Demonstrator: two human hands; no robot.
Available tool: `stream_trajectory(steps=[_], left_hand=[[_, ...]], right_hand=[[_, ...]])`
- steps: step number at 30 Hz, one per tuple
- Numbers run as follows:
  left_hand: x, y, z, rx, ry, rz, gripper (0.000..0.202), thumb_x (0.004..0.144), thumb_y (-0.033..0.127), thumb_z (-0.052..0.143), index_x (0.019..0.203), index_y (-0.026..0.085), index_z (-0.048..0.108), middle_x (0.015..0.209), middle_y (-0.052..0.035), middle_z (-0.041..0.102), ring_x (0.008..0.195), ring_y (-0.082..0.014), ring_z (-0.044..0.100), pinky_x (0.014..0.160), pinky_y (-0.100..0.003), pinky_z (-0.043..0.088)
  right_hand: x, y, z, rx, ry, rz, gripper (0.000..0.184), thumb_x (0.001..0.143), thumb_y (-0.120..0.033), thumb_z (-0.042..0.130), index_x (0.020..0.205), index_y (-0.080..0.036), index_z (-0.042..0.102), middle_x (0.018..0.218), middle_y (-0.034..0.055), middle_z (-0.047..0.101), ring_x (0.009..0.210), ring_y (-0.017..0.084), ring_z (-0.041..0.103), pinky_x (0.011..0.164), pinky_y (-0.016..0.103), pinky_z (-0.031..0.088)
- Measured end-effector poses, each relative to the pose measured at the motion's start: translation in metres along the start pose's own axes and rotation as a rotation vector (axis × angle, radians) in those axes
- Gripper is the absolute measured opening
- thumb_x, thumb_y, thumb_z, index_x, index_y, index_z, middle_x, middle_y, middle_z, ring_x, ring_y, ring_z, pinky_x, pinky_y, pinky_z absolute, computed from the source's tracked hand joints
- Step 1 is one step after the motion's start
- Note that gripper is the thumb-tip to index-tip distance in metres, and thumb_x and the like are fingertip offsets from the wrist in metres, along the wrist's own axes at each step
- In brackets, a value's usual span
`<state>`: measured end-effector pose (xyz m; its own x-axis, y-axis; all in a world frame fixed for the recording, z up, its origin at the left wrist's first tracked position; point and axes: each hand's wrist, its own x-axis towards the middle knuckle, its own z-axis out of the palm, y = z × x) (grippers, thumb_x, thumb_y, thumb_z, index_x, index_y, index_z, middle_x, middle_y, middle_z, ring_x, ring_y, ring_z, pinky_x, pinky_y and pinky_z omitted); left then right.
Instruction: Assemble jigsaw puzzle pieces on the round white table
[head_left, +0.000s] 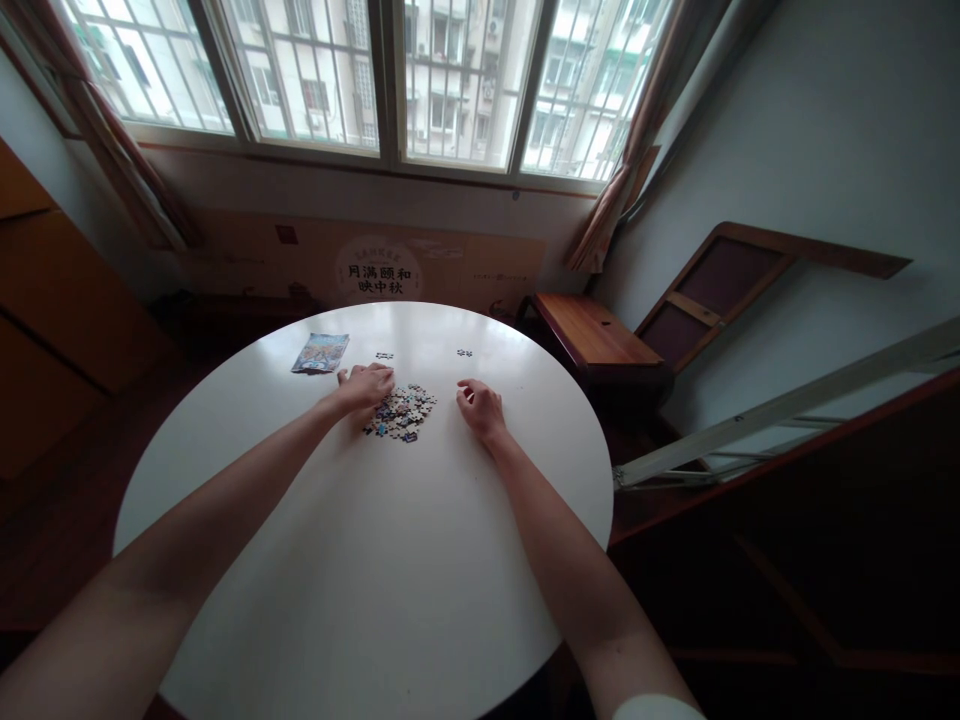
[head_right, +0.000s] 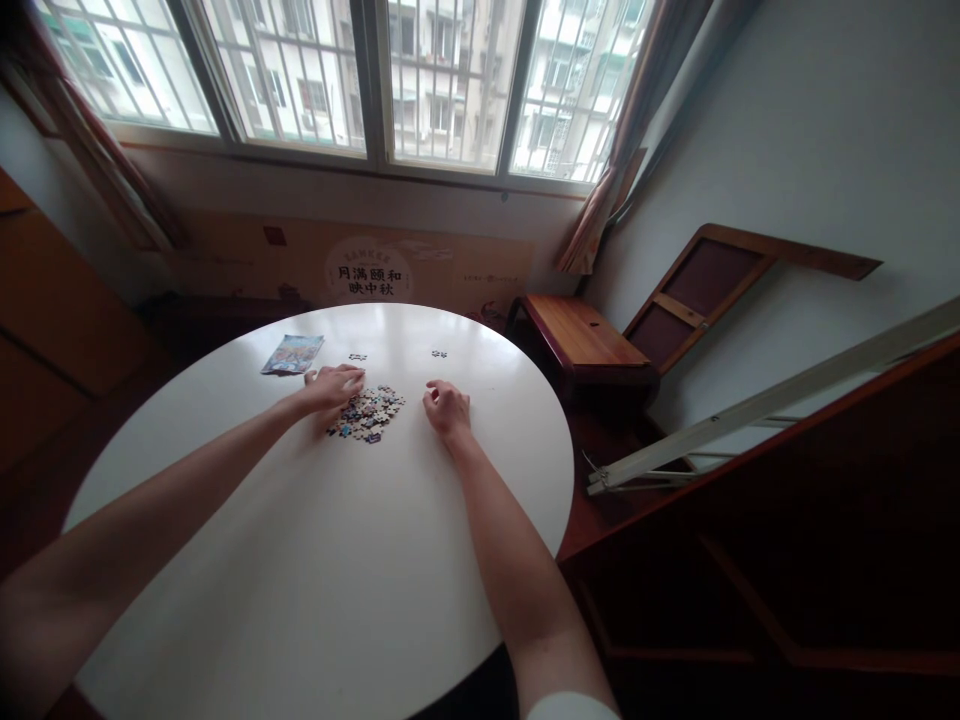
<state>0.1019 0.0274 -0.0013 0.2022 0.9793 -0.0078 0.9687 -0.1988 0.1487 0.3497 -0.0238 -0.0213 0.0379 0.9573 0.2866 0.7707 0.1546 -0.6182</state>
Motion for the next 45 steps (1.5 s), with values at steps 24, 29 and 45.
stream_trajectory(steps=[24,29,45], left_hand=[[0.016,0.016,0.016,-0.071,0.107,-0.025,0.049,0.085,0.054,0.035,0.118,0.026,0.060,0.142,-0.0064,0.045,0.124,-0.0351,0.036,0.100,-0.054,0.020],[0.027,0.026,0.020,-0.090,0.053,-0.114,0.062,0.084,0.061,0.029,0.130,0.025,0.050,0.147,-0.0080,0.037,0.127,-0.0385,0.031,0.100,-0.059,0.019],[0.026,0.036,0.017,-0.085,0.108,-0.155,0.066,0.085,0.061,0.030,0.139,0.023,0.041,0.148,-0.0121,0.033,0.125,-0.0404,0.033,0.096,-0.059,0.027]], right_hand=[[-0.001,-0.002,-0.001,0.005,-0.015,0.004,0.026,0.085,-0.027,0.050,0.108,-0.023,0.062,0.090,0.0009,0.069,0.080,0.016,0.062,0.090,0.036,0.037],[-0.001,-0.002,-0.001,0.001,-0.015,0.011,0.026,0.085,-0.027,0.050,0.108,-0.024,0.062,0.090,0.0007,0.069,0.081,0.016,0.062,0.090,0.036,0.037],[-0.002,-0.004,-0.002,-0.001,-0.026,0.002,0.026,0.085,-0.026,0.050,0.108,-0.023,0.062,0.089,0.0010,0.068,0.082,0.017,0.062,0.090,0.037,0.036]])
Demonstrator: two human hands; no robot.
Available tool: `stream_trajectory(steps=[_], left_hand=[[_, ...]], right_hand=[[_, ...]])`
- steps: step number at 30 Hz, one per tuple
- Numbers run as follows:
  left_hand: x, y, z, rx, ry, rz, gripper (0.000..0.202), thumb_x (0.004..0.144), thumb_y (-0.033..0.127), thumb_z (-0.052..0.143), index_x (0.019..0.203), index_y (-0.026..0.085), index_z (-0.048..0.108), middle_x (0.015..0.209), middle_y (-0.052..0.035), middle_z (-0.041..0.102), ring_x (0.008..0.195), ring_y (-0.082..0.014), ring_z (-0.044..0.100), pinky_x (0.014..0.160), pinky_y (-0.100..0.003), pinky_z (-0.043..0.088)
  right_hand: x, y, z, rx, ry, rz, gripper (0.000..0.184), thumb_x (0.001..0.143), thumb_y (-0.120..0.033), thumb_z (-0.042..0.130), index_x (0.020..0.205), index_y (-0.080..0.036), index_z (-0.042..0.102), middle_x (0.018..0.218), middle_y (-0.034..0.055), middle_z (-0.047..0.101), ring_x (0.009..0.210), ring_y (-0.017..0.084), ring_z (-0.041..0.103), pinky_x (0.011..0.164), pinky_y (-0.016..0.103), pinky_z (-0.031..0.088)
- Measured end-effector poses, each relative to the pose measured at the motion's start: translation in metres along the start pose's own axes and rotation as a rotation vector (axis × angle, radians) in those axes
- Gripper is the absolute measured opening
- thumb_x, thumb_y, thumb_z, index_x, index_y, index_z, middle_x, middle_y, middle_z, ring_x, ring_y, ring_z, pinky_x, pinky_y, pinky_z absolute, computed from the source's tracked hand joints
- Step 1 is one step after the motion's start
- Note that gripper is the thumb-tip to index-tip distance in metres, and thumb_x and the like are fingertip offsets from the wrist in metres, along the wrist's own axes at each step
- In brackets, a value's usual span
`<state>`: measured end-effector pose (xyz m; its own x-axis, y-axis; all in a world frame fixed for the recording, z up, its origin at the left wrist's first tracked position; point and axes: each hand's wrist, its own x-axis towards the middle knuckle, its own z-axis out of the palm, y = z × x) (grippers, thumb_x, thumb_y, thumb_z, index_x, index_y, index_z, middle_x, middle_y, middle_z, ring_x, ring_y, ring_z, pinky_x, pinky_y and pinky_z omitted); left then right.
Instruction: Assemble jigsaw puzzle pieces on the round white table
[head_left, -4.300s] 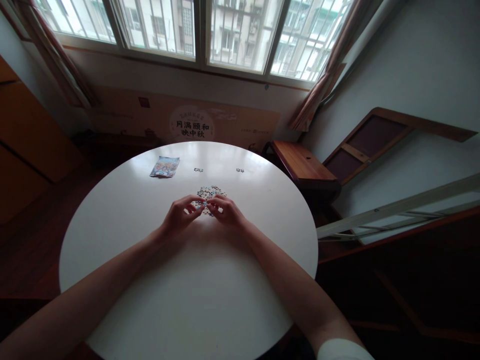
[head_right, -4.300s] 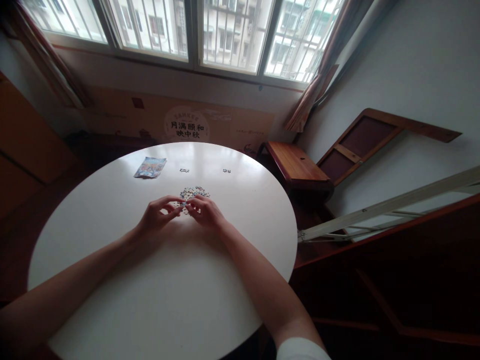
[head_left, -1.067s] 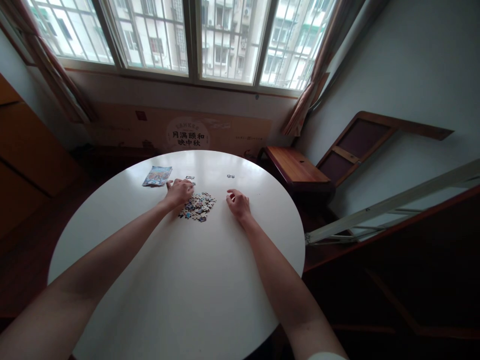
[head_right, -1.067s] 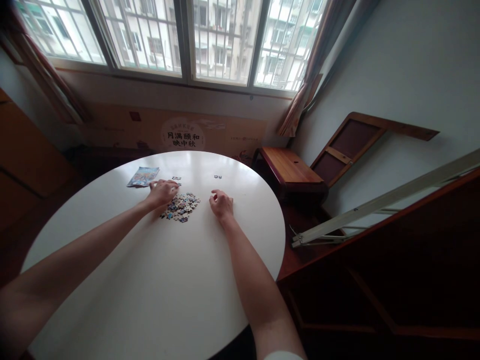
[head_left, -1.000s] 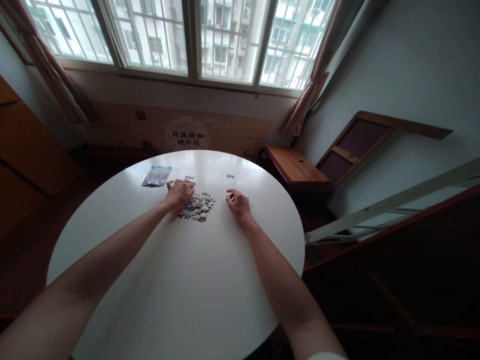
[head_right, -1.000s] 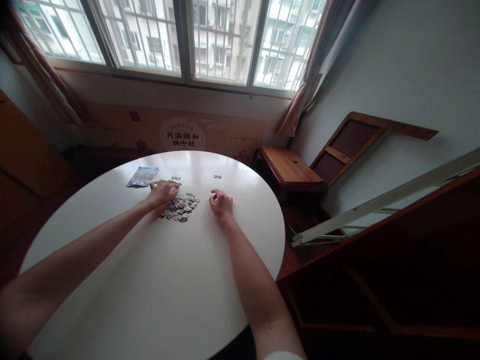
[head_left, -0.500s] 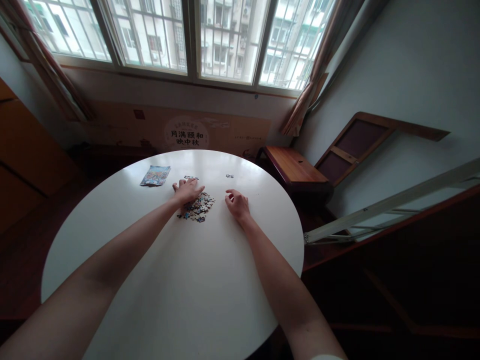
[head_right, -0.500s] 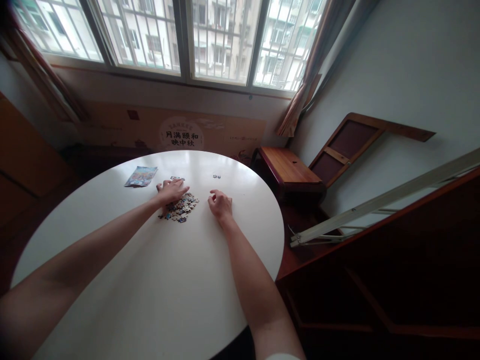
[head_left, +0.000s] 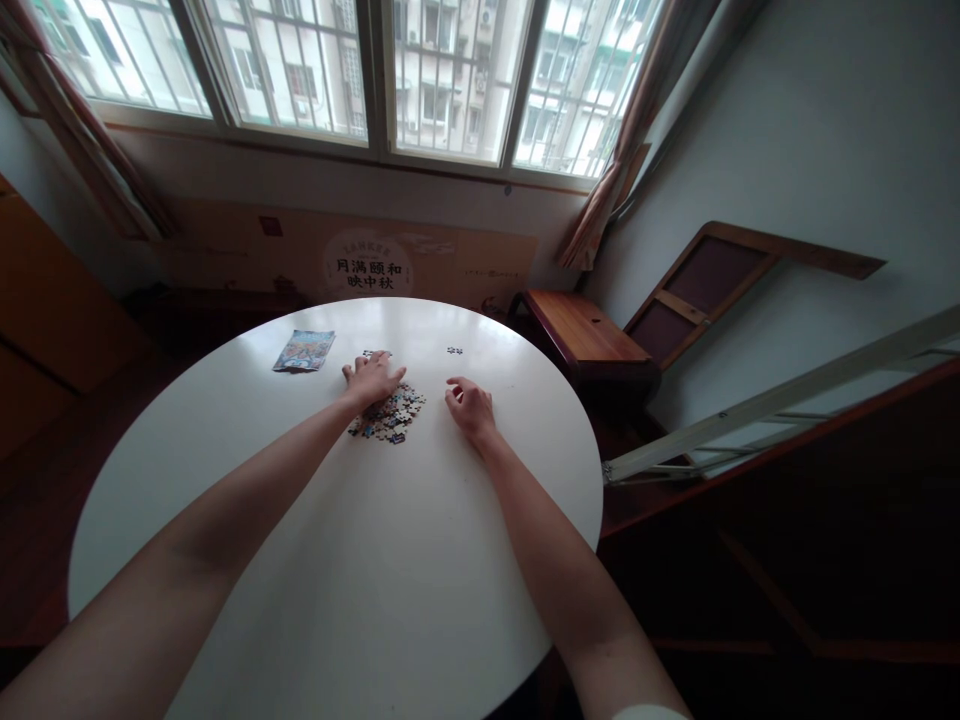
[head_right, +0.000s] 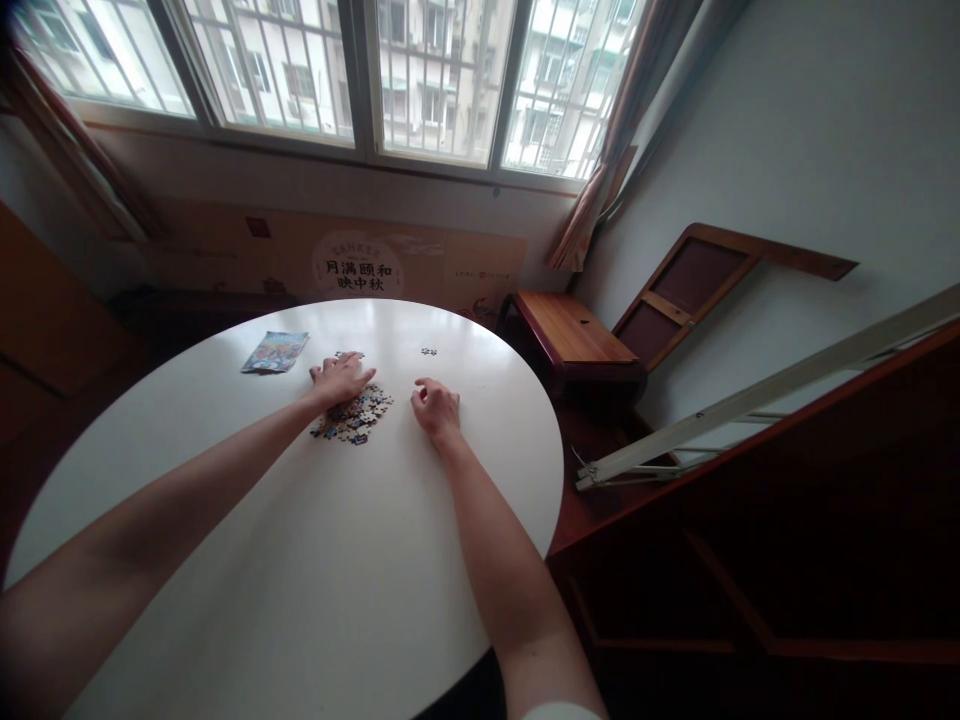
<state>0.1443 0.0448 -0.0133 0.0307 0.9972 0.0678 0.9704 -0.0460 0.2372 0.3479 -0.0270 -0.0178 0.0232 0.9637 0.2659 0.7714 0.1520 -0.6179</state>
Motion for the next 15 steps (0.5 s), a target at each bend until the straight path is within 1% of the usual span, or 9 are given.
stream_trajectory(steps=[3,5,7,8,10,11,13,15], left_hand=[[-0.001,0.001,-0.004,-0.038,0.022,0.003,0.065,0.085,0.060,0.032,0.137,0.023,0.043,0.146,-0.0131,0.036,0.124,-0.0407,0.035,0.095,-0.059,0.028],[-0.002,0.000,-0.007,-0.053,0.042,-0.007,0.061,0.084,0.058,0.035,0.133,0.024,0.047,0.143,-0.0131,0.040,0.121,-0.0401,0.038,0.094,-0.058,0.030],[-0.002,-0.003,-0.012,-0.062,0.097,-0.018,0.055,0.083,0.054,0.042,0.127,0.023,0.052,0.139,-0.0131,0.045,0.117,-0.0384,0.043,0.092,-0.054,0.033],[-0.003,-0.006,-0.015,-0.068,0.143,-0.020,0.051,0.082,0.050,0.046,0.123,0.023,0.055,0.135,-0.0130,0.048,0.115,-0.0369,0.046,0.091,-0.052,0.034],[-0.004,-0.015,-0.021,-0.101,0.252,-0.016,0.039,0.080,0.040,0.051,0.112,0.022,0.062,0.124,-0.0114,0.056,0.108,-0.0330,0.052,0.089,-0.048,0.036],[-0.004,-0.020,-0.024,-0.135,0.300,-0.017,0.031,0.079,0.035,0.051,0.104,0.022,0.065,0.115,-0.0095,0.061,0.102,-0.0303,0.056,0.089,-0.046,0.037],[-0.007,-0.031,-0.030,-0.243,0.338,-0.015,0.020,0.079,0.031,0.052,0.088,0.022,0.068,0.094,-0.0057,0.067,0.087,-0.0249,0.061,0.086,-0.041,0.040],[-0.013,-0.041,-0.033,-0.376,0.343,-0.010,0.018,0.075,0.033,0.057,0.080,0.020,0.068,0.077,-0.0041,0.067,0.074,-0.0210,0.061,0.073,-0.034,0.043]], right_hand=[[0.000,0.000,0.000,0.001,-0.002,0.003,0.026,0.085,-0.026,0.050,0.108,-0.023,0.062,0.089,0.0011,0.068,0.082,0.016,0.062,0.090,0.037,0.036],[0.000,0.000,-0.001,-0.001,-0.005,0.007,0.026,0.085,-0.026,0.050,0.108,-0.023,0.062,0.089,0.0011,0.068,0.082,0.016,0.062,0.090,0.036,0.036],[0.000,0.000,-0.001,0.000,-0.007,0.008,0.026,0.085,-0.026,0.050,0.108,-0.024,0.062,0.089,0.0009,0.068,0.082,0.016,0.062,0.090,0.036,0.036],[0.000,0.000,-0.001,0.002,-0.007,0.007,0.025,0.085,-0.026,0.050,0.108,-0.024,0.062,0.089,0.0008,0.068,0.081,0.015,0.062,0.090,0.036,0.036],[0.000,0.000,0.000,0.004,-0.005,0.009,0.025,0.085,-0.027,0.050,0.107,-0.024,0.062,0.089,0.0007,0.069,0.081,0.015,0.062,0.090,0.035,0.036],[0.000,0.001,0.000,0.004,-0.004,0.010,0.025,0.085,-0.027,0.050,0.107,-0.024,0.062,0.089,0.0006,0.069,0.081,0.015,0.062,0.090,0.035,0.036],[0.000,0.001,0.001,0.004,0.000,0.009,0.025,0.085,-0.027,0.050,0.107,-0.024,0.062,0.088,0.0005,0.069,0.080,0.015,0.062,0.090,0.036,0.036],[0.000,0.002,0.001,0.004,0.004,0.005,0.025,0.085,-0.027,0.050,0.106,-0.023,0.063,0.088,0.0002,0.068,0.080,0.015,0.062,0.089,0.036,0.036]])
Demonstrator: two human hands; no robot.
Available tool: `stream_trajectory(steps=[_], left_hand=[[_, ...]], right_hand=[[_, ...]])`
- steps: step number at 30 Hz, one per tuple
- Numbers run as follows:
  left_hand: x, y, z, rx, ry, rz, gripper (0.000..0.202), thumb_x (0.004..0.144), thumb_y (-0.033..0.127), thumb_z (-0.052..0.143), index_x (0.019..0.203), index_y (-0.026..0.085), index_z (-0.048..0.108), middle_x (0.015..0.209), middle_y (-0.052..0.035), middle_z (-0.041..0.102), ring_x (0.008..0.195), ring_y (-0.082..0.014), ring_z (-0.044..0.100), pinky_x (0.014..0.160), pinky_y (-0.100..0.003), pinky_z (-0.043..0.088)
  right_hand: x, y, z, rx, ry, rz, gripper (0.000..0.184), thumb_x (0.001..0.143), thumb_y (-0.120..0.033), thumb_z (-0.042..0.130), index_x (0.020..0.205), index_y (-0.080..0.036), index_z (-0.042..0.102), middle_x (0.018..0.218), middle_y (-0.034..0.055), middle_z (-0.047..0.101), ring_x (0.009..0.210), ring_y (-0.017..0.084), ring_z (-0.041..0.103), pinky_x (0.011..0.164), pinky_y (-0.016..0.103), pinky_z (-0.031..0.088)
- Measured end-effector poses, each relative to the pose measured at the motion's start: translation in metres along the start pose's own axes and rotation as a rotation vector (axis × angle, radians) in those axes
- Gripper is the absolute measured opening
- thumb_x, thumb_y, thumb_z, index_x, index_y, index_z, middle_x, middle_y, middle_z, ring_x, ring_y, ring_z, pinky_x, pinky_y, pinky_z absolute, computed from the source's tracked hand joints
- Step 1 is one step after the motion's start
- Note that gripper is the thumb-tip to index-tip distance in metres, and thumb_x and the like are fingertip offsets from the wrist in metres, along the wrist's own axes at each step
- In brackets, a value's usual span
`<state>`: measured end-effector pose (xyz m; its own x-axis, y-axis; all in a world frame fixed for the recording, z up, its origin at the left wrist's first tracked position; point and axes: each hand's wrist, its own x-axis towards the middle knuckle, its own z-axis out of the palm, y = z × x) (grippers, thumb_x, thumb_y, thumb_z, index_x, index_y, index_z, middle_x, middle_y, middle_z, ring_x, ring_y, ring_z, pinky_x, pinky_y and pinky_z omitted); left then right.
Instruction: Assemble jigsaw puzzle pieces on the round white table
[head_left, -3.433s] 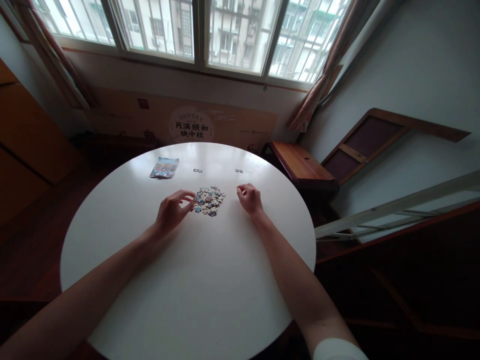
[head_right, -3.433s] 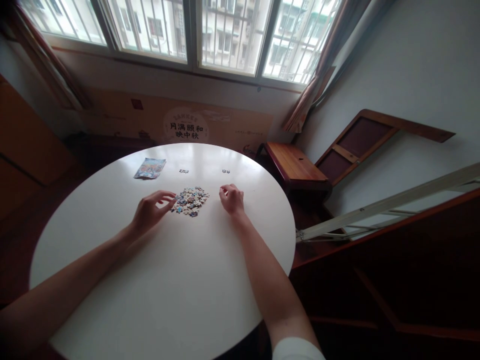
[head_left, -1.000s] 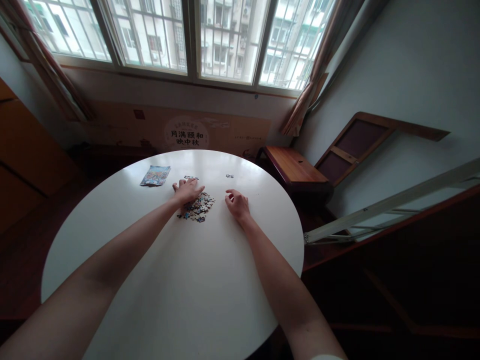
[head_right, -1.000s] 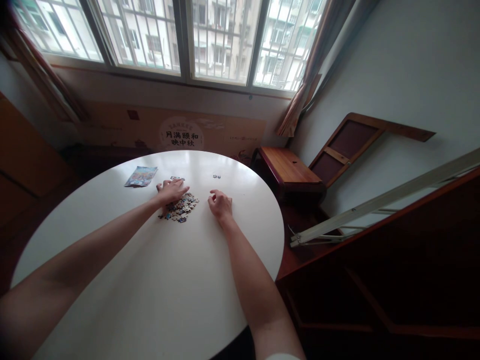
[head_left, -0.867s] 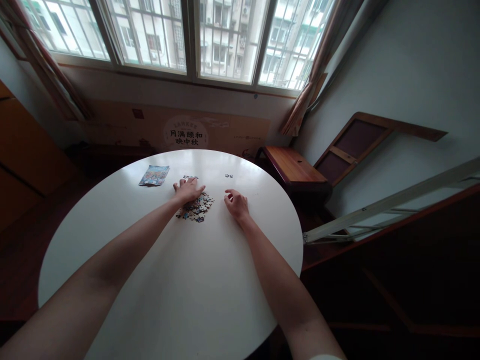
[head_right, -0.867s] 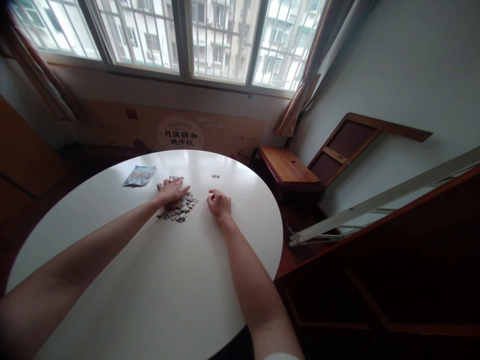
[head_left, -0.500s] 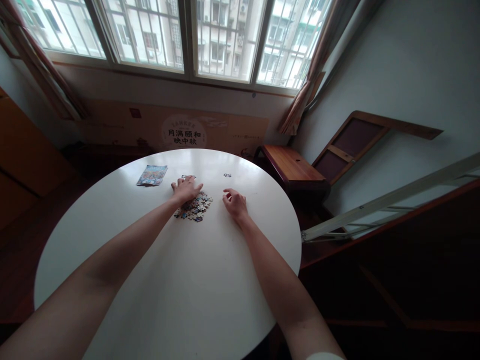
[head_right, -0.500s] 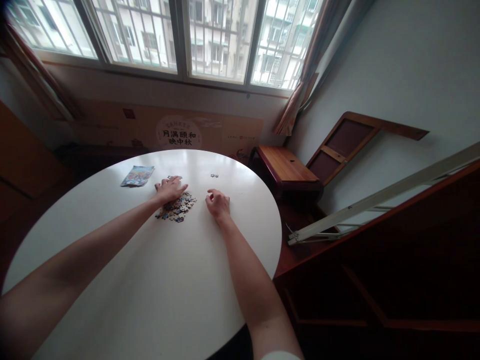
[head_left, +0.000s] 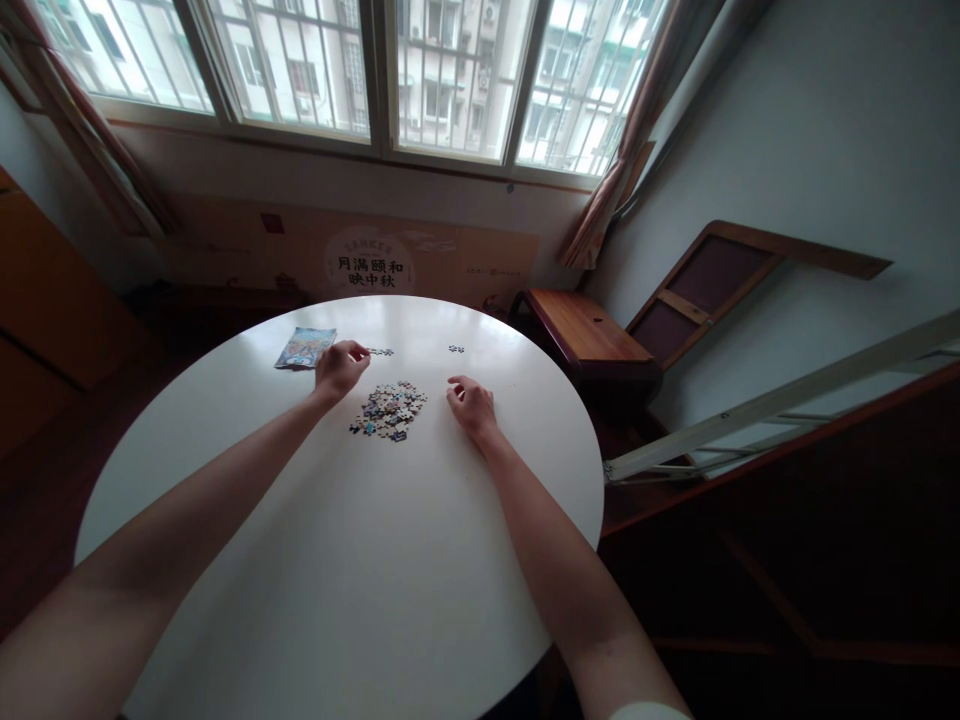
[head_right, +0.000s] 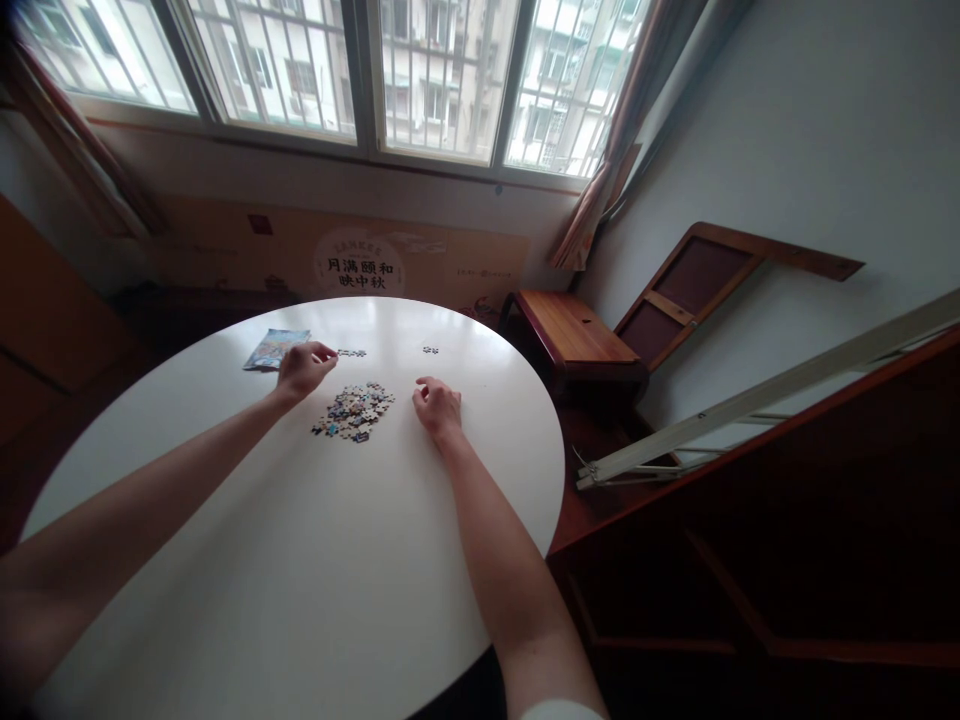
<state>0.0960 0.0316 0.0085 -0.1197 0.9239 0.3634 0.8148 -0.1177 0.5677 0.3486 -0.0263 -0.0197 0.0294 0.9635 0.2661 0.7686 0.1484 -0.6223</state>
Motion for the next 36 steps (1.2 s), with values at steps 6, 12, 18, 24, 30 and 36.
stream_trajectory(steps=[6,12,18,24,30,36], left_hand=[[-0.033,-0.008,-0.022,-0.310,0.087,-0.007,0.037,0.071,0.045,0.059,0.047,0.018,0.052,0.046,0.0005,0.050,0.048,-0.0121,0.047,0.049,-0.025,0.036],[-0.071,-0.004,-0.029,-0.407,0.064,0.007,0.031,0.067,0.030,0.056,0.043,0.018,0.042,0.041,0.0053,0.037,0.041,-0.0076,0.034,0.044,-0.022,0.028],[-0.080,-0.009,-0.023,-0.385,0.028,0.099,0.035,0.071,0.035,0.058,0.045,0.018,0.042,0.044,0.0045,0.039,0.045,-0.0082,0.036,0.048,-0.023,0.032],[-0.080,-0.017,-0.018,-0.439,-0.010,0.135,0.020,0.070,0.037,0.065,0.074,0.017,0.062,0.067,-0.0005,0.059,0.056,-0.0115,0.052,0.055,-0.024,0.044],[-0.084,-0.014,-0.017,-0.346,-0.018,0.166,0.030,0.075,0.042,0.062,0.058,0.018,0.056,0.056,0.0002,0.057,0.054,-0.0125,0.051,0.057,-0.025,0.043],[-0.086,-0.016,-0.015,-0.316,-0.044,0.216,0.021,0.078,0.038,0.059,0.069,0.019,0.061,0.062,0.0002,0.059,0.056,-0.0128,0.054,0.059,-0.025,0.045]], right_hand=[[0.000,0.000,0.000,-0.022,0.001,-0.012,0.020,0.085,-0.026,0.050,0.097,-0.024,0.067,0.090,0.0008,0.069,0.080,0.015,0.061,0.088,0.034,0.036],[-0.002,-0.001,-0.001,-0.076,0.018,-0.066,0.021,0.087,-0.027,0.049,0.092,-0.023,0.068,0.090,0.0020,0.067,0.079,0.015,0.060,0.085,0.034,0.036],[-0.007,-0.012,0.000,-0.110,0.003,-0.132,0.019,0.087,-0.025,0.049,0.090,-0.021,0.068,0.087,0.0020,0.065,0.077,0.014,0.059,0.084,0.032,0.035],[-0.017,-0.029,0.004,-0.133,-0.028,-0.209,0.021,0.088,-0.032,0.052,0.075,-0.019,0.063,0.078,0.0010,0.062,0.070,0.013,0.055,0.075,0.027,0.036],[-0.019,-0.029,0.009,-0.137,-0.055,-0.206,0.028,0.091,-0.034,0.047,0.074,-0.020,0.064,0.079,0.0023,0.061,0.068,0.013,0.055,0.070,0.025,0.037],[-0.019,-0.026,0.011,-0.083,-0.091,-0.215,0.022,0.089,-0.023,0.048,0.100,-0.023,0.067,0.093,0.0025,0.064,0.076,0.013,0.059,0.078,0.026,0.040]])
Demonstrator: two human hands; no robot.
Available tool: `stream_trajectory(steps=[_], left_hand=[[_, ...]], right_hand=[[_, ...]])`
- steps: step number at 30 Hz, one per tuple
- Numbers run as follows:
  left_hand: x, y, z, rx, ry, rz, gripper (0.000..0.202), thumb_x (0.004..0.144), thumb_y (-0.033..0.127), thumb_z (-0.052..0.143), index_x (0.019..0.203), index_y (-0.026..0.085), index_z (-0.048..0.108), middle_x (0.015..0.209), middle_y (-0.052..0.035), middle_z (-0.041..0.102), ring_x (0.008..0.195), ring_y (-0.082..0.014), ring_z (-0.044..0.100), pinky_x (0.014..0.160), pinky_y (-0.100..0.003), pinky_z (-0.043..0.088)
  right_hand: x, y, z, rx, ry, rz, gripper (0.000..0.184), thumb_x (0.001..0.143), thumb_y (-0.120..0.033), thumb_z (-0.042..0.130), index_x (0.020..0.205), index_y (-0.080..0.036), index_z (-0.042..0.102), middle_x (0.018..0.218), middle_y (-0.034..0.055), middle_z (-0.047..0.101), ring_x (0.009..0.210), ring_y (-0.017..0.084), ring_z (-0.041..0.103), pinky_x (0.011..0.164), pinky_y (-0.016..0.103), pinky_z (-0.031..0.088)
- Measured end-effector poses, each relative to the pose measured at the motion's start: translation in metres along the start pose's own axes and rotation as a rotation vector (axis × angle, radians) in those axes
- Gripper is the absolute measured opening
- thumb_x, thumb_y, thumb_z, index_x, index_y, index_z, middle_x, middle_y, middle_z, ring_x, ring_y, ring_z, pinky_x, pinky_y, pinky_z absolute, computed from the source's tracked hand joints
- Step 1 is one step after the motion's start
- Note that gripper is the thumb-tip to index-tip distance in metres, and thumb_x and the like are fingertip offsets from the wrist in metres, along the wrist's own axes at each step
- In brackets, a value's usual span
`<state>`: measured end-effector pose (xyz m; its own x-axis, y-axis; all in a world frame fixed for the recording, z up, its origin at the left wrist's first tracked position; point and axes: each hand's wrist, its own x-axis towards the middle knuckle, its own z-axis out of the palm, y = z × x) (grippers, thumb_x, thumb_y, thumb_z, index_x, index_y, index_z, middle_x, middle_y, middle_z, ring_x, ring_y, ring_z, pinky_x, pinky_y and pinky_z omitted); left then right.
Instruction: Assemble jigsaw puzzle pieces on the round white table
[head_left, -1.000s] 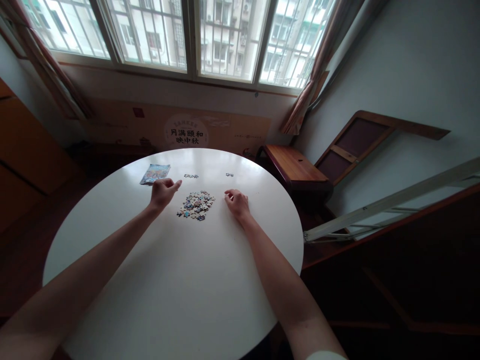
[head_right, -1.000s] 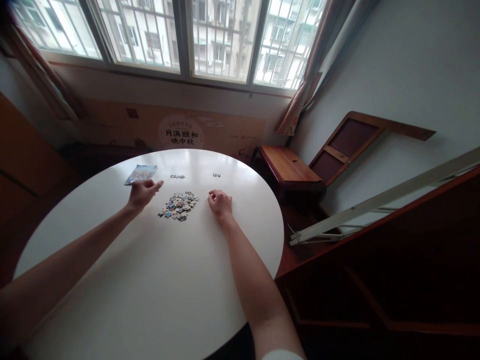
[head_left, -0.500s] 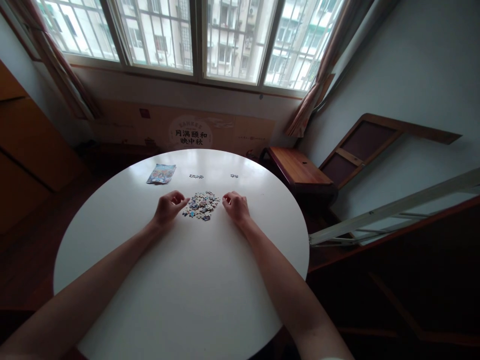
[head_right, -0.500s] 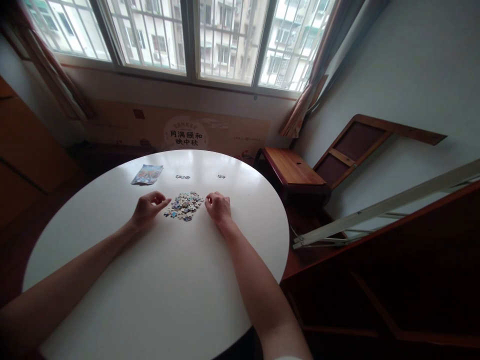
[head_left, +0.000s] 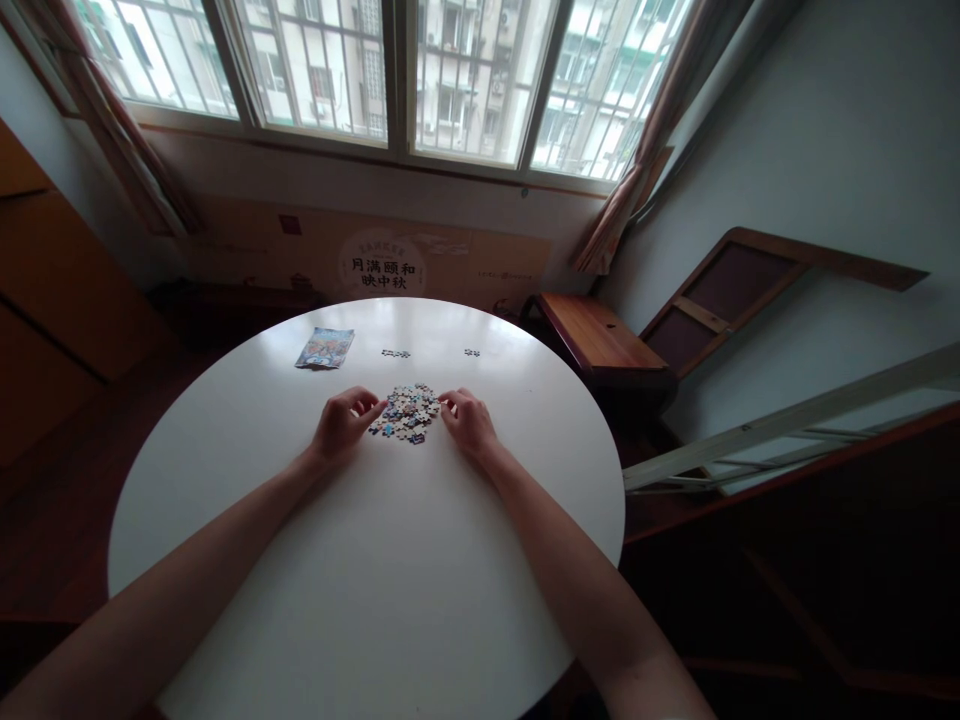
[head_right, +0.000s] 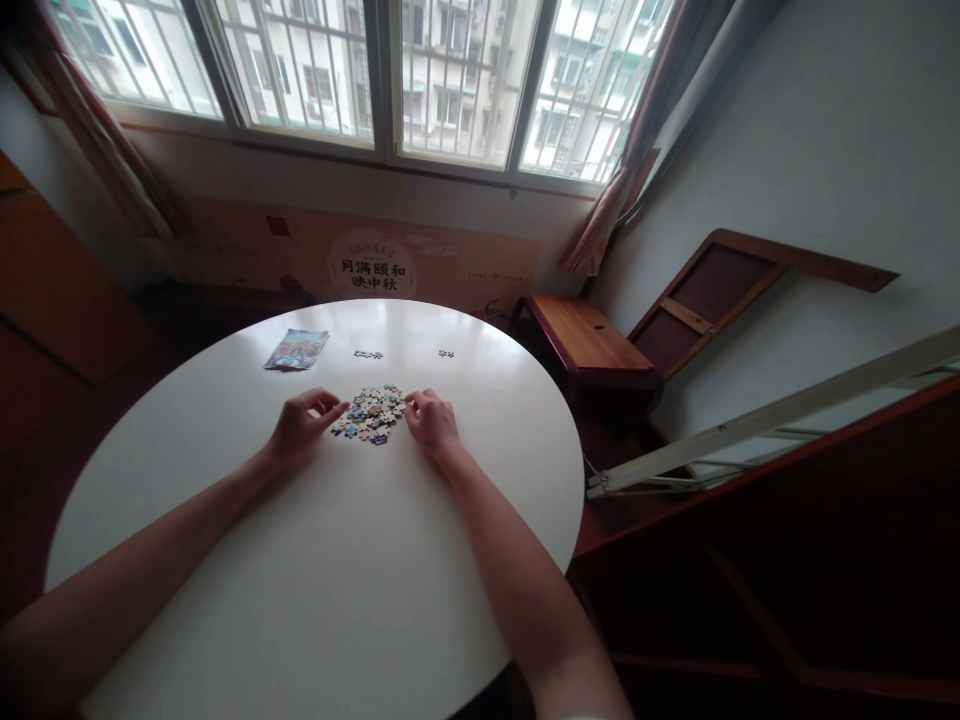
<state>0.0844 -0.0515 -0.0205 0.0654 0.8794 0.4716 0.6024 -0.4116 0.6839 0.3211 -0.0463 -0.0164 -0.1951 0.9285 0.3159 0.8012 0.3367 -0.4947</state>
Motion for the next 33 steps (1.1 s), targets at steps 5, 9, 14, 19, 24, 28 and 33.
stream_trajectory(steps=[5,9,14,19,24,28,33], left_hand=[[0.0002,-0.0038,-0.0002,0.007,-0.038,0.014,0.020,0.077,0.034,0.060,0.086,0.018,0.066,0.076,-0.0022,0.061,0.061,-0.0131,0.058,0.060,-0.025,0.047],[0.0005,-0.0029,-0.0008,0.038,-0.045,0.034,0.018,0.078,0.034,0.058,0.079,0.018,0.067,0.080,-0.0037,0.060,0.067,-0.0138,0.059,0.063,-0.026,0.048],[0.0003,-0.0031,0.0001,0.041,-0.065,0.044,0.020,0.081,0.035,0.056,0.077,0.018,0.066,0.079,-0.0034,0.059,0.066,-0.0136,0.058,0.063,-0.025,0.047],[-0.0008,-0.0063,0.0016,0.022,-0.068,0.083,0.020,0.082,0.034,0.057,0.077,0.017,0.066,0.077,-0.0026,0.058,0.064,-0.0128,0.056,0.059,-0.025,0.045],[-0.0011,-0.0077,0.0022,0.027,-0.062,0.118,0.020,0.082,0.033,0.057,0.077,0.017,0.067,0.076,-0.0023,0.058,0.064,-0.0128,0.056,0.059,-0.024,0.045],[-0.0007,-0.0063,0.0023,0.024,-0.058,0.118,0.020,0.083,0.033,0.057,0.077,0.017,0.066,0.077,-0.0023,0.058,0.064,-0.0123,0.056,0.060,-0.025,0.045],[-0.0010,-0.0041,0.0030,0.032,-0.064,0.138,0.020,0.084,0.032,0.056,0.078,0.017,0.067,0.077,-0.0022,0.057,0.065,-0.0126,0.057,0.060,-0.025,0.046]], right_hand=[[-0.0011,-0.0017,0.0007,-0.045,-0.033,0.009,0.026,0.087,-0.030,0.052,0.108,-0.023,0.067,0.100,0.0049,0.062,0.083,0.016,0.061,0.084,0.030,0.040],[-0.0018,-0.0025,0.0003,-0.054,-0.049,0.006,0.031,0.085,-0.032,0.056,0.113,-0.025,0.064,0.102,0.0050,0.061,0.089,0.018,0.060,0.087,0.032,0.038],[-0.0022,-0.0021,0.0000,-0.054,-0.054,-0.009,0.029,0.084,-0.035,0.058,0.111,-0.025,0.066,0.102,0.0049,0.060,0.088,0.018,0.060,0.087,0.032,0.038],[-0.0020,-0.0020,0.0014,-0.048,-0.046,-0.015,0.025,0.084,-0.034,0.059,0.106,-0.026,0.067,0.101,0.0043,0.060,0.088,0.017,0.059,0.087,0.032,0.037],[-0.0010,-0.0031,0.0015,-0.029,-0.041,-0.013,0.020,0.084,-0.033,0.059,0.099,-0.024,0.069,0.098,0.0039,0.059,0.087,0.016,0.059,0.086,0.032,0.036],[-0.0008,-0.0040,0.0008,-0.013,-0.044,-0.002,0.019,0.083,-0.033,0.060,0.097,-0.024,0.069,0.097,0.0038,0.059,0.086,0.016,0.058,0.086,0.032,0.036],[-0.0006,-0.0040,0.0000,0.003,-0.044,-0.002,0.019,0.084,-0.034,0.060,0.096,-0.024,0.069,0.096,0.0036,0.059,0.084,0.016,0.057,0.085,0.032,0.036]])
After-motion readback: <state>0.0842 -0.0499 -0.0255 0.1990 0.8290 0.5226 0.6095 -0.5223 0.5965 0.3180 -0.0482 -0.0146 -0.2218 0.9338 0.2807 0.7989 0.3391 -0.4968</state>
